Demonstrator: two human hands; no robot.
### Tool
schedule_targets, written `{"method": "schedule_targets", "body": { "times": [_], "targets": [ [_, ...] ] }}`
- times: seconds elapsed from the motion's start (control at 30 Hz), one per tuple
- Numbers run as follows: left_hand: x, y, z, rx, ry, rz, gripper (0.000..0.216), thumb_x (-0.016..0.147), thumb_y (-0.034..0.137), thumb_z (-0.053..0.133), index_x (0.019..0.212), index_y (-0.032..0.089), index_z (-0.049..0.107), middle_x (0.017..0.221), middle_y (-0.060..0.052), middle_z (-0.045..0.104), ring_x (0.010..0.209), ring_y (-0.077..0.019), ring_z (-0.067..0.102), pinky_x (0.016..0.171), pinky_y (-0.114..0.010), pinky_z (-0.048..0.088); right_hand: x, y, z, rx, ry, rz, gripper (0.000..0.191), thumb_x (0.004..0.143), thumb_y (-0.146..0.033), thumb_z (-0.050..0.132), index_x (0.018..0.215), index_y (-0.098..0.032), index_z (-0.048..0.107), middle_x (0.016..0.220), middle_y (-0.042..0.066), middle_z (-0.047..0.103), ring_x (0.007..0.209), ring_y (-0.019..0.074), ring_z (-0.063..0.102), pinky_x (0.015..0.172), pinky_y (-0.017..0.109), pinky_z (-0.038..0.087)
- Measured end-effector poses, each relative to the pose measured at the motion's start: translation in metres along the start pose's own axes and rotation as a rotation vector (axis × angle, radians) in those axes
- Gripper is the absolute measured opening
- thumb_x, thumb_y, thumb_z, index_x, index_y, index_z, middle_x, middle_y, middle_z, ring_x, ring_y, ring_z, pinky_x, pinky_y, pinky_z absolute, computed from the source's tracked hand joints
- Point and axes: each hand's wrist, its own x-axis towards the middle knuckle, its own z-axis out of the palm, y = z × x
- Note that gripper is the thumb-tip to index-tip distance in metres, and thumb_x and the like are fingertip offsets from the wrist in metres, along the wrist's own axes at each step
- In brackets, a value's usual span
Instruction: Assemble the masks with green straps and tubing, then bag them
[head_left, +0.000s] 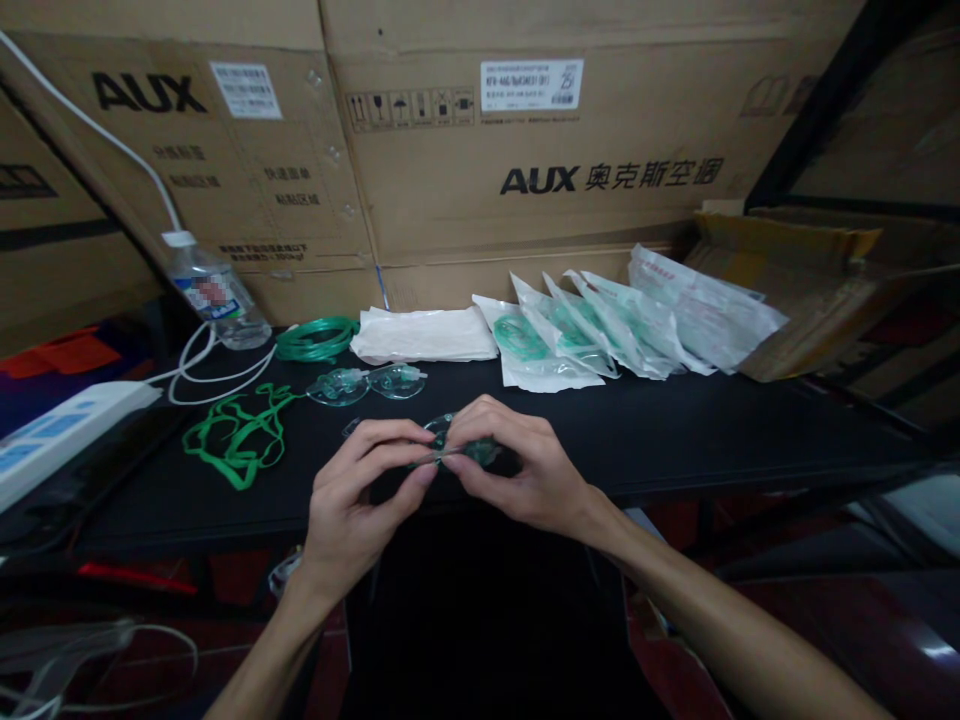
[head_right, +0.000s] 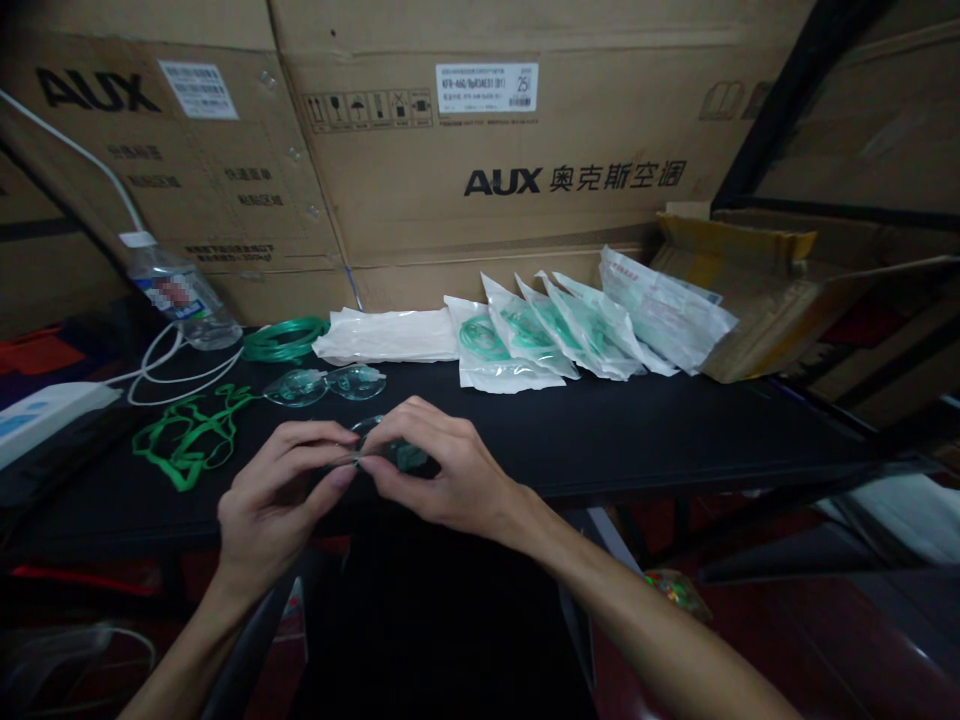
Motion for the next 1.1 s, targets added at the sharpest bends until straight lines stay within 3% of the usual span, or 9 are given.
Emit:
{"method": "schedule_targets", "body": {
  "times": [0.13,0.43,0.67,0.83,1.1],
  "targets": [
    [-0.001,0.0,0.0,0.033,0.021,0.01,0.015,0.088,0.011,0.069,0.096,0.023,0.073,0.098,-0.003,0.073,0.091,-0.0186,0.068,0.081,-0.032,0.057,-0.002,0.002,0.002,0.036,0.002,0.055,0.004,0.093,-0.014,0.065,0.094,-0.017,0.063,0.086,0.005,0.068,0.081,0.0171,0.063,0.076,0.033,0.053],
    [-0.002,0.007,-0.008,0.107,0.046,0.182,0.011,0.089,0.014,0.069,0.097,0.021,0.071,0.097,-0.003,0.074,0.087,-0.0174,0.07,0.079,-0.031,0.058,0.002,-0.007,0.0,-0.09,-0.021,-0.241,0.011,0.093,-0.009,0.062,0.099,-0.016,0.058,0.084,0.007,0.069,0.083,0.0179,0.066,0.081,0.037,0.057],
    [0.001,0.013,-0.009,0.046,0.025,0.205,0.016,0.089,0.01,0.069,0.1,0.022,0.068,0.094,-0.002,0.073,0.082,-0.0157,0.068,0.073,-0.031,0.056,0.002,-0.012,0.0,-0.062,-0.028,-0.198,0.011,0.093,-0.009,0.06,0.096,-0.019,0.056,0.081,0.003,0.066,0.079,0.0165,0.065,0.08,0.036,0.056],
    [0.002,0.015,-0.009,-0.005,0.021,0.105,0.013,0.087,0.011,0.07,0.093,0.023,0.068,0.092,0.0,0.073,0.081,-0.0154,0.068,0.081,-0.032,0.055,0.001,-0.011,0.003,0.036,-0.044,-0.09,0.011,0.092,-0.009,0.062,0.096,-0.019,0.058,0.084,0.004,0.066,0.083,0.0172,0.063,0.08,0.035,0.055],
    [0.007,0.012,-0.006,-0.242,-0.081,-0.248,0.012,0.088,0.013,0.07,0.088,0.025,0.074,0.096,0.001,0.073,0.093,-0.0135,0.069,0.084,-0.022,0.055,0.0,-0.006,-0.002,0.152,-0.034,0.223,0.002,0.094,-0.02,0.065,0.094,-0.018,0.064,0.089,0.004,0.066,0.083,0.0162,0.062,0.079,0.032,0.05]
  ]
}}
